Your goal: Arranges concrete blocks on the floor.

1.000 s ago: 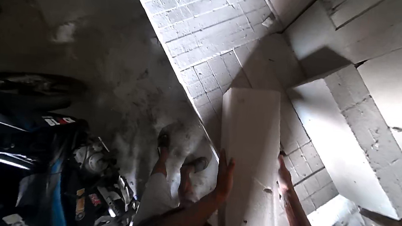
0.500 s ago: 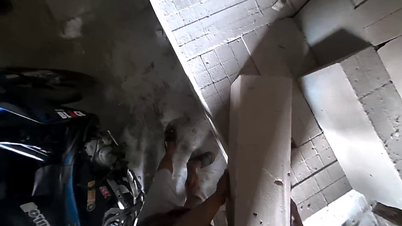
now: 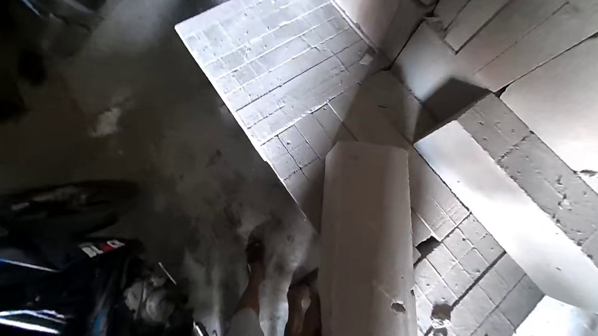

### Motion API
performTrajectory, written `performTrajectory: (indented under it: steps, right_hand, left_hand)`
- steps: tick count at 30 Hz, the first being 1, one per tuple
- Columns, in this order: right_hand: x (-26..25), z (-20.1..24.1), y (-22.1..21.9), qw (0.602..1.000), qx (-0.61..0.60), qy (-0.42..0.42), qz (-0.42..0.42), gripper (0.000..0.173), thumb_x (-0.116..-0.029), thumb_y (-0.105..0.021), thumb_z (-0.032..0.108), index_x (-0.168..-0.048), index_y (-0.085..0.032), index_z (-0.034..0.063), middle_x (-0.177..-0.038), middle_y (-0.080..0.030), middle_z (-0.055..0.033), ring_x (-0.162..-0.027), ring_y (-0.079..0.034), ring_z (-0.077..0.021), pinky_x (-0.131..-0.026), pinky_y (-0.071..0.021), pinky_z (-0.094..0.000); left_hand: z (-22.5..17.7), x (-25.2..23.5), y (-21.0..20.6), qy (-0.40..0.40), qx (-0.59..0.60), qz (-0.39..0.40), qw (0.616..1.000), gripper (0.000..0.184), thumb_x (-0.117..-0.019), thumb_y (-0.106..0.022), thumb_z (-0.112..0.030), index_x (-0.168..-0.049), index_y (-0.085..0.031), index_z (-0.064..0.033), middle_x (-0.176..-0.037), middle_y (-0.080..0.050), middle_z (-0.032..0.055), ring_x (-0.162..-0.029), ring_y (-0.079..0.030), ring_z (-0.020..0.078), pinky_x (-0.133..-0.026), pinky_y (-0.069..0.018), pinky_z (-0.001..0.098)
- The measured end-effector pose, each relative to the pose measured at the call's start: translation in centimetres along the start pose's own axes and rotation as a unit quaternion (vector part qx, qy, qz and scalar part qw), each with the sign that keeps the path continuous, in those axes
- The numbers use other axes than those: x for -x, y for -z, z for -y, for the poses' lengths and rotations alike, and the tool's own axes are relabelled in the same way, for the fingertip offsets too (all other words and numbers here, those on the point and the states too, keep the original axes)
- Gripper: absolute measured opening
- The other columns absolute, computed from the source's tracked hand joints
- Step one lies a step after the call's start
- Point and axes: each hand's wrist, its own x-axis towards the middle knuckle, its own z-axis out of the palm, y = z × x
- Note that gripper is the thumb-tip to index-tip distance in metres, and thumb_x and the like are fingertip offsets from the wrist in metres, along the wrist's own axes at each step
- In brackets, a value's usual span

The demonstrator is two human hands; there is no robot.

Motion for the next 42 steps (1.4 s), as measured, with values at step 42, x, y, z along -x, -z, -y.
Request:
performTrajectory:
  steps: [42]
  right_hand:
    - [0.4,6.9,-39.0,0.931,-0.349,-0.036,-0.1,0.054,-0.1139,-0.024,0.037,-0.146,-0.05,0.0013,-0.137,-0.061,-0.0173,-0.123,-0.059,-0.0193,-0.106,-0.0485,-0.039]
  left_hand:
    - [-19.8,-21.1,33.6,0.055,-0.1,0.273,0.955,0.051,-0.1135,-0.027,-0.033,-0.149,-0.044,0.0003,-0.145,-0.054,0.0203,-0.131,-0.055,0.0244,-0.11,-0.0456,0.042]
